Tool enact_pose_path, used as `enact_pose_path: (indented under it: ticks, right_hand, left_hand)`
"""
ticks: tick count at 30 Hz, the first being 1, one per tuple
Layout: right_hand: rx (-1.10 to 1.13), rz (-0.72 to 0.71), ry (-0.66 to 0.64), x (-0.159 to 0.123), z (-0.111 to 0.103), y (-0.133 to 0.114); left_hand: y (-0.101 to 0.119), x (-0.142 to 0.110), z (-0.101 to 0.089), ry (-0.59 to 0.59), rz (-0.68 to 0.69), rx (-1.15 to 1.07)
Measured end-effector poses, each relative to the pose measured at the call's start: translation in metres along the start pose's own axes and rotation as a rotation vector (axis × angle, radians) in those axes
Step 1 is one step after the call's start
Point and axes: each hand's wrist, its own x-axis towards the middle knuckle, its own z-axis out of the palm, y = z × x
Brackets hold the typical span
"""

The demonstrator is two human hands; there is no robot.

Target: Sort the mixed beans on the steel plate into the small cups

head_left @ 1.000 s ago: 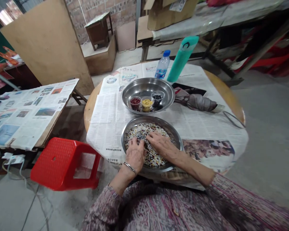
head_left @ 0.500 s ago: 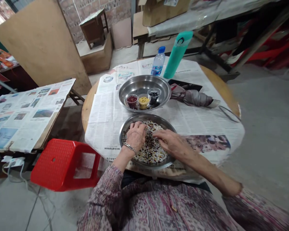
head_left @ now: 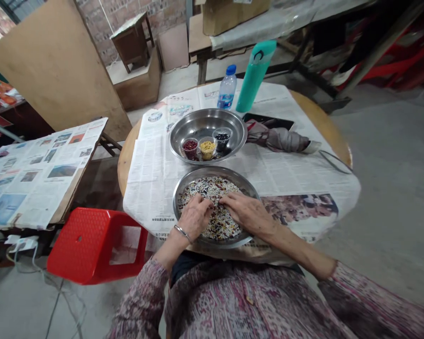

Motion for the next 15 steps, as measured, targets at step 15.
enact_pose_path:
  ticks: [15]
  right_hand:
    - [0.121, 0.148, 0.289, -0.015, 0.002, 0.007]
  left_hand:
    - [0.019, 0.037, 0.007, -0.130, 0.388, 0.339]
